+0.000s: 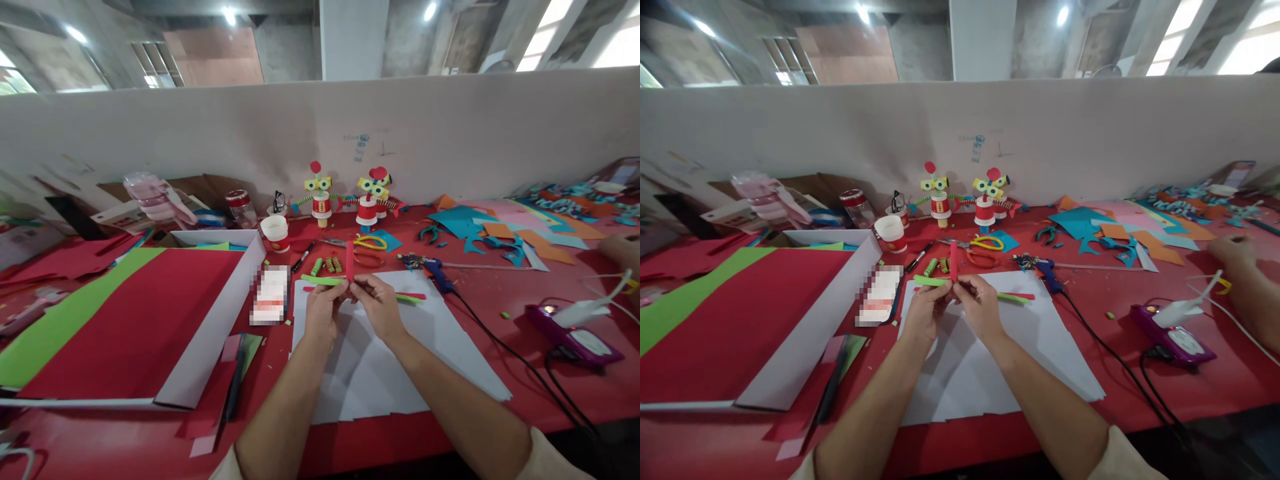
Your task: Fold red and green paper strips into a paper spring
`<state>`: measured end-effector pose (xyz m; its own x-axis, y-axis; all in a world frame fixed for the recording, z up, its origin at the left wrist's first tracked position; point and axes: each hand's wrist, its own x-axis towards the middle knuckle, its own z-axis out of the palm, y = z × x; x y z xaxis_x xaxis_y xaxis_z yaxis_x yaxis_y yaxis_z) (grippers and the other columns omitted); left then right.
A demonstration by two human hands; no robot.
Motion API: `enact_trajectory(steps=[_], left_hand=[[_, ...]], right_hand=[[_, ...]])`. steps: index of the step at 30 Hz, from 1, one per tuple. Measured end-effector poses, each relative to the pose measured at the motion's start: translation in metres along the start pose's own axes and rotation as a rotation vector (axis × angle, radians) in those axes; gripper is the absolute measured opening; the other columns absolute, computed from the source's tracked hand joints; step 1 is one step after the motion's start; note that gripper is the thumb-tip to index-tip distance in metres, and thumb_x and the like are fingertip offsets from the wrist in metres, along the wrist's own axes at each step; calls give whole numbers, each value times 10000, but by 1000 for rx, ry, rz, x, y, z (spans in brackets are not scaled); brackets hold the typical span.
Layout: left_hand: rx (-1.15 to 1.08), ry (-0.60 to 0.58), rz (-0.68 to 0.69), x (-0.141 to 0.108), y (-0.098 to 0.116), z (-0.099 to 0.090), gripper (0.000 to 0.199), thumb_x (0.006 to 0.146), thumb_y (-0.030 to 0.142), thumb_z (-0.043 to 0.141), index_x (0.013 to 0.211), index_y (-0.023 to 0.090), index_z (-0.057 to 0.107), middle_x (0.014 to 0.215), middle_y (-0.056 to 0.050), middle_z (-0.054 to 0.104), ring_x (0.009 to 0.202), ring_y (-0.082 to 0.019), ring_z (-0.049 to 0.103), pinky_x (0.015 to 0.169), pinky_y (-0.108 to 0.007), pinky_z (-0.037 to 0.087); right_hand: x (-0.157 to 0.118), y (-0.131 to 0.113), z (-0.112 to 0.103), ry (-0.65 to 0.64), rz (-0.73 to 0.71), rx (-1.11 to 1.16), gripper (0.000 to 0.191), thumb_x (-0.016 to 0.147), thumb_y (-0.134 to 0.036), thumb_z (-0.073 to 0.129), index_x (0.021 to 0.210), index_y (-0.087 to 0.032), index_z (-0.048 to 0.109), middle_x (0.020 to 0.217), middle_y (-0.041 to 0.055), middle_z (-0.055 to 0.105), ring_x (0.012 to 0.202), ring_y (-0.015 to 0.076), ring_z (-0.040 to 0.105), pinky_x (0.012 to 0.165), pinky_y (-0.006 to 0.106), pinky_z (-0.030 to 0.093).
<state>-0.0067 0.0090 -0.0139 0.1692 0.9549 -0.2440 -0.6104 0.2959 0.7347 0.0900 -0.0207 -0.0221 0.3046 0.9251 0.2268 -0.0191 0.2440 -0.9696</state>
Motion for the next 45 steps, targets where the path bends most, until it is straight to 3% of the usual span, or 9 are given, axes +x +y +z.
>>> enact_trajectory(steps=[7, 15, 21, 27, 38, 45], left_hand=[[30, -22, 39, -2, -4, 2, 164, 492, 165, 789, 615, 121, 689, 594, -16, 661, 560, -105, 579, 626, -253, 459], [45, -7, 95, -2, -4, 3, 138, 503, 172, 775, 598, 122, 689, 583, -18, 663, 561, -102, 581, 618, -243, 454], [44, 38, 54, 0, -1, 0, 164, 476, 174, 790, 579, 127, 670, 560, -10, 650, 541, -101, 570, 626, -257, 457], [71, -137, 31, 3, 4, -5, 206, 451, 150, 805, 619, 154, 684, 612, -5, 666, 625, -127, 608, 728, -286, 486], [28, -18, -60, 7, -2, -6, 212, 476, 108, 801, 641, 158, 679, 672, -12, 693, 657, -126, 638, 783, -294, 495], [15, -55, -102, 7, -1, -7, 222, 476, 114, 814, 648, 151, 680, 679, -13, 698, 667, -120, 643, 775, -274, 509]], right_hand=[[2, 0, 1, 38, 66, 141, 109, 693, -291, 653, 737, -194, 630, 623, -25, 600, 581, 124, 546, 560, 258, 464], [3, -1, -1, -18, 31, 79, 145, 737, -324, 640, 807, -198, 625, 675, -17, 624, 598, 125, 569, 578, 259, 482], [3, -2, -1, -16, 40, -11, 167, 748, -346, 629, 831, -201, 632, 706, -13, 630, 621, 136, 588, 583, 261, 495], [6, -5, -3, 32, 64, 33, 151, 723, -337, 647, 778, -196, 629, 643, -24, 619, 593, 135, 578, 595, 266, 484], [7, -6, -6, 19, 145, 109, 164, 672, -333, 682, 718, -184, 635, 612, -24, 605, 543, 114, 538, 555, 255, 465], [6, -6, -6, 44, 149, 108, 165, 667, -330, 693, 724, -183, 643, 598, -32, 592, 535, 107, 521, 543, 247, 459]])
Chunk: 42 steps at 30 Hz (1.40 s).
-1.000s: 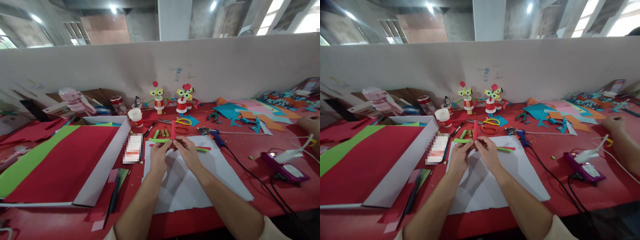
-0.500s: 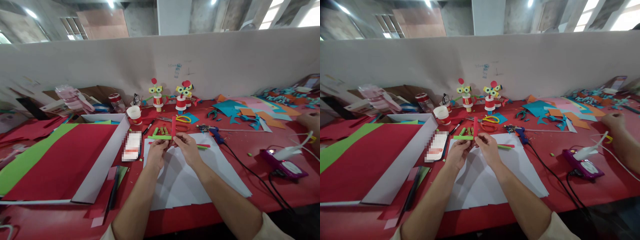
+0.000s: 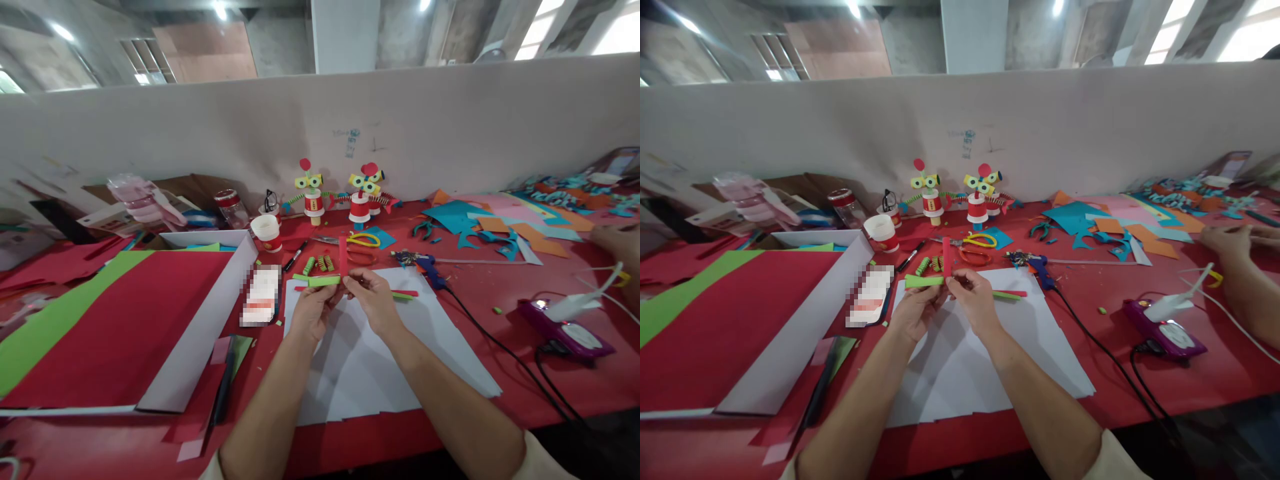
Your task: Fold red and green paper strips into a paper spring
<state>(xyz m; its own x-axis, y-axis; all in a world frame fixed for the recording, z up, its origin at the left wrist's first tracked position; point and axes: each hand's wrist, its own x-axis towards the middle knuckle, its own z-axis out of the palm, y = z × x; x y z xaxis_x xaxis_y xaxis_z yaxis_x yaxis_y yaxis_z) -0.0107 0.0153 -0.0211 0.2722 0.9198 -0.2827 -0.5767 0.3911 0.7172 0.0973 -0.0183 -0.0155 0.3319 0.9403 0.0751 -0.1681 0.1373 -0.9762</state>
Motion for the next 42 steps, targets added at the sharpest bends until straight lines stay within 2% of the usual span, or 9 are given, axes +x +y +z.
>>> enact_trajectory(steps=[4, 13, 19, 24, 30, 35, 37, 42], left_hand=[[20, 47, -18, 2, -1, -2, 198, 507, 72, 780, 647, 160, 671, 664, -5, 688, 642, -109, 636, 723, -248, 515], [10, -23, -9, 3, -1, -6, 211, 521, 60, 777, 666, 161, 661, 689, 2, 667, 644, -86, 618, 712, -213, 505], [21, -53, -2, 3, 0, -6, 232, 487, 132, 827, 626, 144, 642, 598, 29, 605, 556, -58, 563, 628, -185, 482], [9, -54, -4, 4, 0, -6, 250, 491, 161, 839, 654, 141, 651, 610, 24, 620, 554, -63, 574, 630, -195, 490], [9, 1, 41, 3, -1, -3, 265, 521, 152, 829, 723, 135, 658, 640, 8, 647, 587, -77, 605, 684, -224, 493], [-12, 73, 115, 1, 0, 2, 275, 498, 151, 831, 719, 145, 668, 663, 13, 659, 606, -83, 606, 676, -229, 482], [-15, 88, 127, 0, 0, 4, 273, 498, 155, 829, 723, 150, 675, 669, 12, 662, 609, -87, 605, 673, -233, 480], [-22, 57, 126, -1, -3, 3, 275, 518, 185, 827, 752, 157, 685, 721, -5, 684, 645, -97, 621, 714, -249, 492]], right_hand=[[-1, 1, 0, -8, -9, -4, 160, 664, -328, 692, 713, -184, 642, 592, -33, 590, 532, 108, 516, 538, 246, 455], [-1, 4, 1, 9, -28, -33, 153, 667, -329, 682, 724, -194, 640, 600, -29, 592, 522, 113, 516, 520, 245, 456], [-3, 4, 1, -24, -55, -63, 182, 649, -348, 685, 742, -195, 653, 637, -16, 617, 542, 120, 522, 530, 252, 447], [-2, 6, 1, -9, -39, -37, 196, 631, -315, 697, 780, -191, 671, 639, -11, 627, 559, 128, 540, 559, 262, 459], [-1, 9, -3, -10, -126, -120, 203, 669, -294, 672, 854, -219, 703, 748, 9, 660, 599, 144, 578, 608, 294, 500], [-4, 10, -1, -64, -149, -147, 330, 681, -308, 701, 999, -226, 678, 920, 40, 671, 794, 187, 626, 704, 311, 518], [-6, 9, 1, -53, -125, -119, 313, 699, -335, 694, 985, -211, 665, 869, 33, 679, 757, 177, 627, 693, 304, 515], [-5, 6, 4, 33, -116, -101, 180, 739, -346, 656, 803, -180, 631, 667, 5, 644, 598, 147, 589, 595, 275, 487]])
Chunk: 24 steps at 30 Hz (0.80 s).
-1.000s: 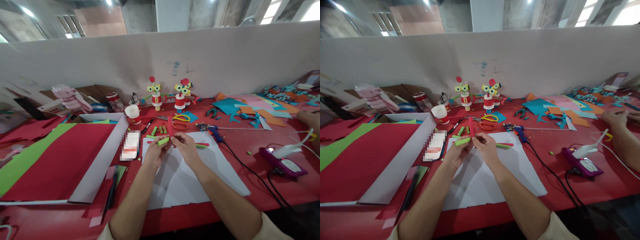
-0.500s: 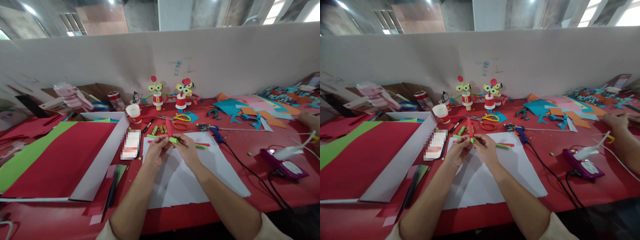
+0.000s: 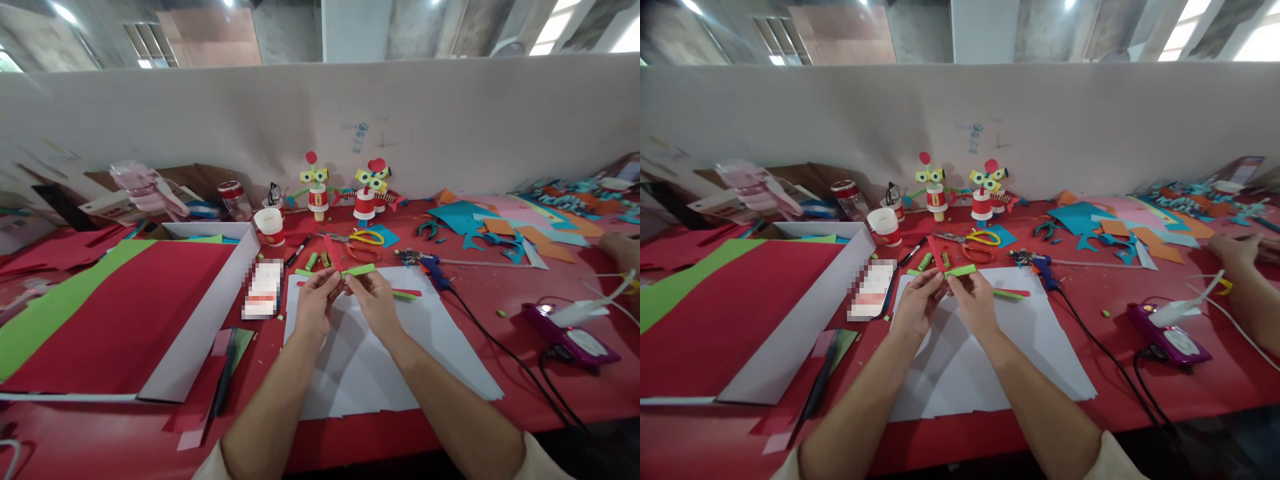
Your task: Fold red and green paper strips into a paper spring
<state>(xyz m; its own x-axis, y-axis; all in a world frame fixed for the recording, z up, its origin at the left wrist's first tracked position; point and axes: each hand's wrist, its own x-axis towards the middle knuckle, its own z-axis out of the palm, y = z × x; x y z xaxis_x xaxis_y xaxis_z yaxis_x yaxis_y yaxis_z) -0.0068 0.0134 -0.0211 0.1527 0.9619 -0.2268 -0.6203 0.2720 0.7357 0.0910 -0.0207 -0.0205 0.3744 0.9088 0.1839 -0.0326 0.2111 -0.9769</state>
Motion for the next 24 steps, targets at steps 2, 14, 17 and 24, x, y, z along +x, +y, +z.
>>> enact_trajectory(steps=[2, 14, 17, 24], left_hand=[[8, -25, -8, 0, 0, -1, 301, 515, 187, 830, 780, 160, 689, 748, -9, 692, 667, -105, 629, 718, -250, 492], [299, -265, -33, 4, 19, -11, 182, 585, 217, 800, 713, 127, 706, 680, -26, 672, 652, -117, 601, 704, -244, 488], [132, -195, -126, 6, 20, -12, 142, 589, 170, 787, 646, 128, 664, 587, 14, 614, 565, -76, 563, 634, -203, 485], [-20, -62, -356, 2, 18, -5, 71, 711, 110, 677, 651, 110, 639, 583, -21, 629, 548, -89, 596, 604, -204, 529]], right_hand=[[1, -1, -1, 0, 21, 8, 175, 728, -340, 661, 793, -181, 628, 663, -1, 641, 589, 144, 582, 585, 273, 478], [6, -6, -8, -136, 40, -18, 181, 715, -353, 650, 767, -183, 614, 659, -9, 617, 577, 130, 547, 560, 266, 448], [5, -2, -8, -168, -56, -101, 282, 696, -348, 697, 927, -205, 623, 886, 18, 624, 638, 124, 562, 602, 271, 464], [6, 7, -10, -106, -327, -295, 93, 767, -230, 651, 856, -221, 679, 861, 21, 537, 714, 133, 551, 637, 256, 454]])
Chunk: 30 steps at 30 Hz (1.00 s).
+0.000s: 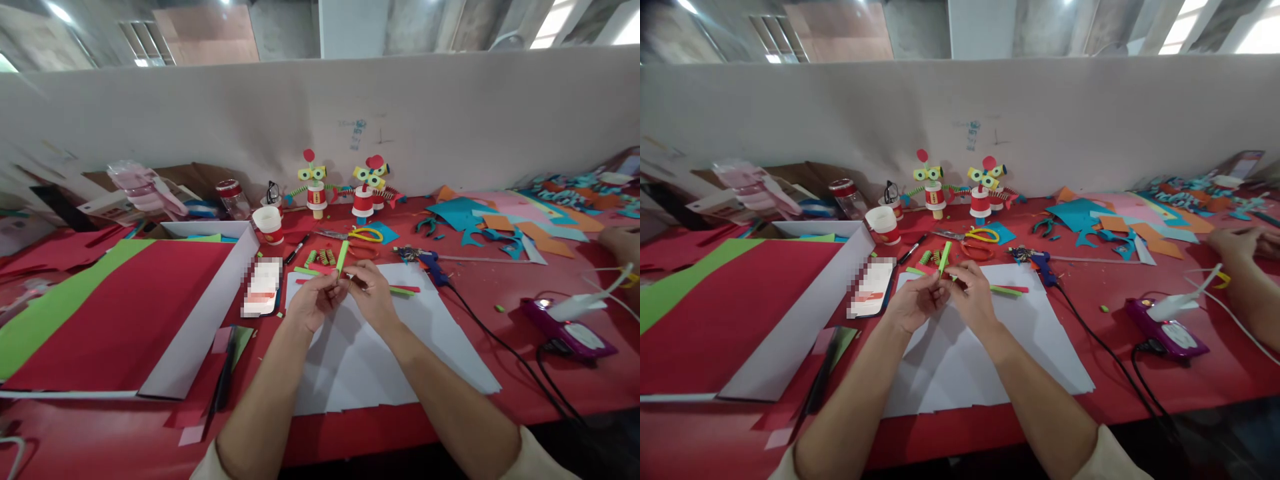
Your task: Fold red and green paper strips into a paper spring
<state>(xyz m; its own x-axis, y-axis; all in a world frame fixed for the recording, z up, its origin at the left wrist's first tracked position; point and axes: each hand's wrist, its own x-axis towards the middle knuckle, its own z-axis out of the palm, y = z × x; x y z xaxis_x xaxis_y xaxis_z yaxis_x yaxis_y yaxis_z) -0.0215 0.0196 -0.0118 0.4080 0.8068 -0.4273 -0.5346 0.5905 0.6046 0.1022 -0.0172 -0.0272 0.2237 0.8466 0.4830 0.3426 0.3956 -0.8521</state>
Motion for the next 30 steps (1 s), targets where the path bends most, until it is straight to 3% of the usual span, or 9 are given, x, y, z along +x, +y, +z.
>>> enact_trajectory(steps=[9, 14, 22, 25, 30], left_hand=[[4, -2, -34, -2, 0, 1, 107, 763, 93, 636, 658, 87, 660, 610, -55, 667, 574, -102, 638, 601, -196, 557], [-34, 34, 16, 0, -1, 1, 176, 763, 89, 642, 587, 94, 641, 542, -26, 633, 506, -72, 603, 561, -164, 541], [11, 3, 71, 2, -10, 4, 102, 675, 83, 716, 591, 91, 658, 551, -35, 652, 534, -85, 613, 615, -179, 533], [17, 34, 86, 3, -13, 4, 134, 633, 127, 762, 581, 112, 639, 530, -8, 631, 502, -73, 586, 581, -174, 514], [-10, -60, 109, 4, -10, 1, 157, 623, 113, 760, 730, 137, 647, 637, -8, 674, 559, -90, 623, 630, -200, 527]], right_hand=[[0, 2, 0, 8, -37, 44, 91, 778, -176, 620, 829, -223, 679, 838, 15, 558, 770, 145, 553, 686, 259, 449], [1, 3, 1, -34, 19, 85, 191, 751, -218, 663, 941, -240, 671, 857, 10, 586, 736, 143, 558, 658, 263, 449], [5, 1, -5, -27, -11, 104, 111, 738, -161, 618, 786, -239, 680, 811, 11, 602, 752, 156, 564, 682, 274, 447], [6, 0, -7, -42, 73, 103, 59, 705, -215, 668, 762, -229, 672, 818, 14, 602, 728, 156, 551, 656, 274, 436], [9, -5, -10, -242, 333, 271, 271, 716, -396, 678, 913, -209, 673, 798, 12, 621, 653, 137, 496, 585, 266, 387]])
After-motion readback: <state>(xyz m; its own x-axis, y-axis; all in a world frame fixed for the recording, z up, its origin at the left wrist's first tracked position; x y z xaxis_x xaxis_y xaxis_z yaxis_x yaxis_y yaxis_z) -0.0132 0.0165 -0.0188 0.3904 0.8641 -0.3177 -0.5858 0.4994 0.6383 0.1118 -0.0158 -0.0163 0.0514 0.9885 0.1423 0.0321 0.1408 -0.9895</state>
